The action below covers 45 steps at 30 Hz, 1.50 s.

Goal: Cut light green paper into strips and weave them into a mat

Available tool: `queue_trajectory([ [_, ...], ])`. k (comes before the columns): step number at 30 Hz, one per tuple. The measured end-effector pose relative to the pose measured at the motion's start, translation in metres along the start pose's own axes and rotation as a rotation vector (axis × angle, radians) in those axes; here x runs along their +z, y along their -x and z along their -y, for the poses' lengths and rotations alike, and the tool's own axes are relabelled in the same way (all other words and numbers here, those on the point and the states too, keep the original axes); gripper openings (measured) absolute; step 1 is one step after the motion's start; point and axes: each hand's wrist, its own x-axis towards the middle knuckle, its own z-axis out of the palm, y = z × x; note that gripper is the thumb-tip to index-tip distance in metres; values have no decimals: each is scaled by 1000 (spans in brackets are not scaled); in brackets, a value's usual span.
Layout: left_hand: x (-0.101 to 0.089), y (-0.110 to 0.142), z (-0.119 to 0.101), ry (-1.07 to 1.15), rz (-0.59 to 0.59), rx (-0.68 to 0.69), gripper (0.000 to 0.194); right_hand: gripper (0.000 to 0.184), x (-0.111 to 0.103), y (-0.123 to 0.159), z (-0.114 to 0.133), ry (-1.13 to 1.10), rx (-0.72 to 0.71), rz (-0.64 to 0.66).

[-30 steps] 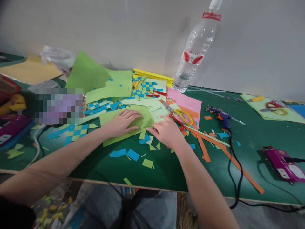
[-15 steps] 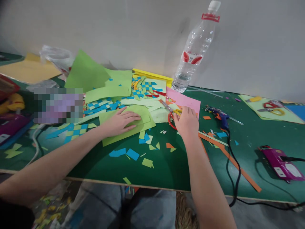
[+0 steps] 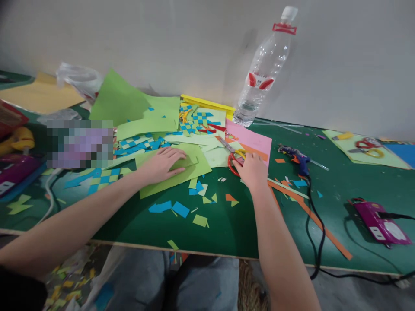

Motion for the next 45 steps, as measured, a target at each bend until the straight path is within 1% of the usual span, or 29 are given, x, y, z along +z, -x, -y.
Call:
queue_trajectory([
  [3,0,0,0,-7,1,48,45,47,4,-1,-1,-36,15,14],
  [6,-2,0,1,-1,11,64,42,46,3,-2,0,-56,16,11],
  [9,-4,0,2,18,3,56,40,45,-3,-1,3,-57,22,-12],
  [11,-5,0,3,23,-4,43,41,46,-9,0,6,-77,50,-27],
  [14,-3,0,6,19,-8,21,41,43,-15,0,8,-171,106,-80],
  [18,-1,-1,9,23,-9,-7,41,42,-18,0,9,-356,114,-166],
  [21,-1,-1,10,30,-17,-14,37,45,-19,-1,12,-465,157,-156],
  [23,0,-1,10,36,-22,-26,35,50,-21,-1,14,-482,191,-143],
  [25,-1,-2,10,39,-20,-37,33,54,-22,-1,15,-486,196,-130],
  [29,-1,-2,9,42,-24,-42,28,58,-23,0,17,-492,78,-82],
  [32,-1,-1,9,47,-27,-41,26,58,-24,2,20,-419,3,-14],
  [35,0,0,11,68,-37,-39,27,52,-28,5,25,-379,-91,53],
  [40,2,-1,13,79,-48,-46,33,50,-34,7,24,-414,-256,191],
  [42,3,-1,13,83,-48,-48,35,48,-34,7,22,-402,-321,218],
  [45,3,-1,13,97,-52,-49,35,50,-34,6,19,-371,-352,239],
])
